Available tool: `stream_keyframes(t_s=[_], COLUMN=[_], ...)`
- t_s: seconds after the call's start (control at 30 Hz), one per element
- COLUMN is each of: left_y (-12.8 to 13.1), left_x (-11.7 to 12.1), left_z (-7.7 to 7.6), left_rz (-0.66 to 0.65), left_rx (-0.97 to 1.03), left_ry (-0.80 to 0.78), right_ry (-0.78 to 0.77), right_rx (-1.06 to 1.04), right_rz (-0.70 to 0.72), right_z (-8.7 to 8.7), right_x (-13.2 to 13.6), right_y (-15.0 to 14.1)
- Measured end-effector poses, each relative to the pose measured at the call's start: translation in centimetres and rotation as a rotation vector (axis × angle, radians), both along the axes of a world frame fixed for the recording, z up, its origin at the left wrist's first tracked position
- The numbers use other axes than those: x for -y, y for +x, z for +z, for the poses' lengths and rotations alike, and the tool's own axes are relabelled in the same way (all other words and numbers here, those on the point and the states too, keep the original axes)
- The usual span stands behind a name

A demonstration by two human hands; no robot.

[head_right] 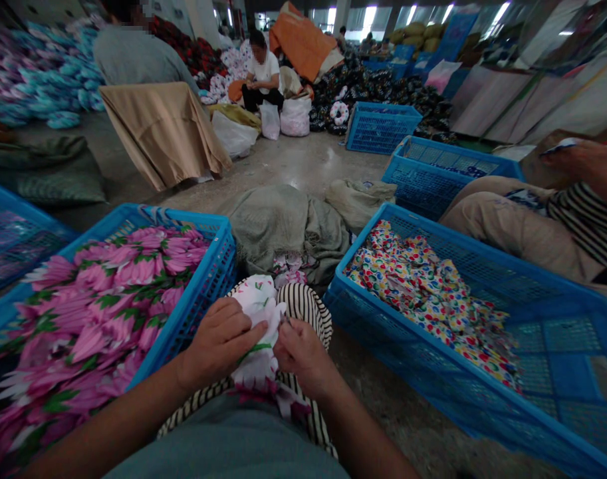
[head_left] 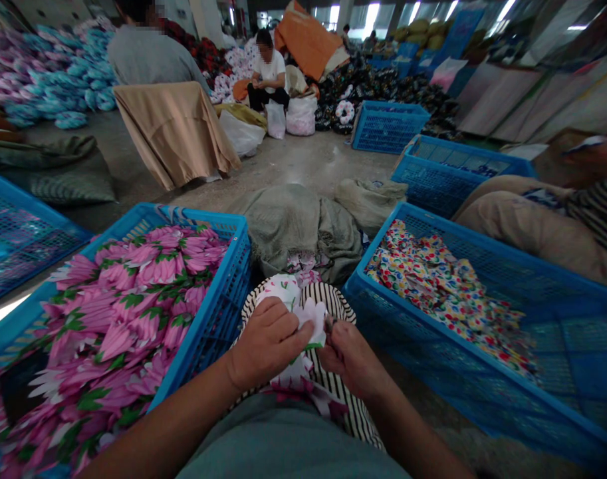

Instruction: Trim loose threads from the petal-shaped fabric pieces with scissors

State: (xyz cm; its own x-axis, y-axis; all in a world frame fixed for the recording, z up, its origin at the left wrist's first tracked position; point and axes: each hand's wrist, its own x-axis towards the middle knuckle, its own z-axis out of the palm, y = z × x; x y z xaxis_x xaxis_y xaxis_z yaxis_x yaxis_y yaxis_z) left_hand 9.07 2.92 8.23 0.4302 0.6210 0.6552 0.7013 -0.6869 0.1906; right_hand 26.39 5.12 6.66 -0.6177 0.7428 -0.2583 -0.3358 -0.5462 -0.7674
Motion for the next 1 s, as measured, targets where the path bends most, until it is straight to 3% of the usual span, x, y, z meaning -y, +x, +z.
stream_keyframes(t_s=[0.1, 0.23, 0.3, 0.4, 0.5, 0.6, 0.8, 1.0], left_y=[-0.1, -0.1, -0.3, -0.6, -0.7, -0.5, 0.2, 0.9], left_x=[-0.2, 0.0, 0.0, 0.0, 0.0, 0.1, 0.7, 0.7], left_z=[-0.5, -1.3, -1.4, -1.2, -1.0, -1.1, -1.6, -1.4], left_rz=[-0.037, -0.053, -0.073, -0.072, -0.061, -0.058, -0.059, -0.085], left_rx=[-0.061, 0.027, 0.062, 0.076, 0.093, 0.173, 0.280, 0.325], left_ry=[0.167, 0.205, 0.213, 0.214, 0.184, 0.112, 0.037, -0.003], right_ry=[-0.091, -0.080, 0.047, 0.469, 0.858, 1.035, 1.100, 1.079], right_rx=[0.016, 0.027, 0.148, 0.418, 0.566, 0.663, 0.759, 0.672], right_rz=[-0.048, -0.114, -0.173, -0.260, -0.111, 0.061, 0.201, 0.296], right_z=[0.1, -0.1, -0.3, 0.0, 1.0, 1.8, 2.4, 3.1], right_x=[0.4, 0.3, 0.0, -0.3, -0.2, 0.1, 0.0, -0.4], right_y=[-0.8, -1.0, -0.4, 1.1, 2.4, 2.6, 2.0, 2.3])
